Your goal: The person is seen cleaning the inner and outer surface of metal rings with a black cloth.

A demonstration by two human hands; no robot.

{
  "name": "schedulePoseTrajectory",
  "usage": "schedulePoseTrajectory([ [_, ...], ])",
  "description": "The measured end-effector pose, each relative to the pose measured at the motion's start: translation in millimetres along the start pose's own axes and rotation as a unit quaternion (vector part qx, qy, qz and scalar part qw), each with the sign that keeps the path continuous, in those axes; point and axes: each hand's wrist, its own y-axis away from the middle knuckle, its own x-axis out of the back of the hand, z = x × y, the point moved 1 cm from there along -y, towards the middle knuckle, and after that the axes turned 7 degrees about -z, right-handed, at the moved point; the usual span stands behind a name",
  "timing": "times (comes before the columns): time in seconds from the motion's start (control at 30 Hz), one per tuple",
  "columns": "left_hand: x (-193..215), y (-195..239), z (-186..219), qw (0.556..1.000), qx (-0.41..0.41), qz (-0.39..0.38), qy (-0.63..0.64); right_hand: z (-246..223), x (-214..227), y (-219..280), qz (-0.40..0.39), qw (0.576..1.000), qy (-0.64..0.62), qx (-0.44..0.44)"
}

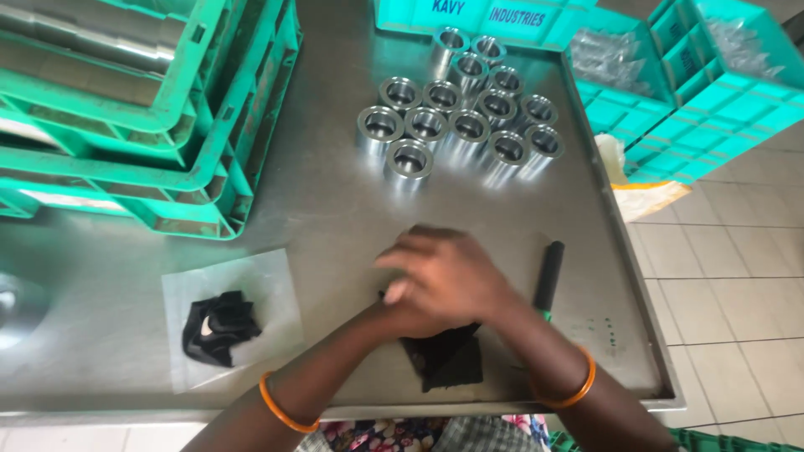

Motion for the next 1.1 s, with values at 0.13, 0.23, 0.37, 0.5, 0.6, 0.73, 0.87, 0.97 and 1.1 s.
schedulePoseTrajectory([
  [0.13,20.2,-4.6,70.6,0.991,0.098,-0.068,-0.064,77.5,-33.9,30.9,0.033,0.972,-0.196,-0.121],
  [0.23,22.9,-7.5,80.0,0.996,0.045,-0.047,-0.053,103.4,-52.2,45.5,0.128,0.904,-0.384,-0.139],
  [0.37,15.9,-6.3,58.6,0.995,0.082,-0.045,0.028,44.7,-9.5,16.7,0.102,0.959,-0.228,-0.131],
  [0.5,11.5,1.1,28.6,0.986,0.153,-0.064,0.014,44.4,-20.1,13.5,0.009,0.983,-0.162,-0.087],
  [0.6,22.9,-8.5,93.5,0.994,0.103,-0.025,-0.011,103.3,-53.8,42.8,0.072,0.913,-0.372,-0.152],
  [0.73,23.0,-9.7,85.7,0.999,0.043,-0.018,-0.012,94.5,-46.2,39.3,0.087,0.893,-0.394,-0.2],
  [0.87,8.6,7.4,34.3,0.988,0.136,-0.043,-0.067,22.8,-6.1,8.8,0.054,0.978,-0.164,-0.115],
  [0.97,11.4,1.3,51.7,0.993,0.108,-0.031,-0.038,34.2,-6.3,10.0,0.036,0.991,-0.097,-0.079],
  [1.1,17.1,-8.5,91.5,0.99,0.135,-0.025,0.034,105.6,-58.9,49.1,0.107,0.9,-0.401,-0.131],
])
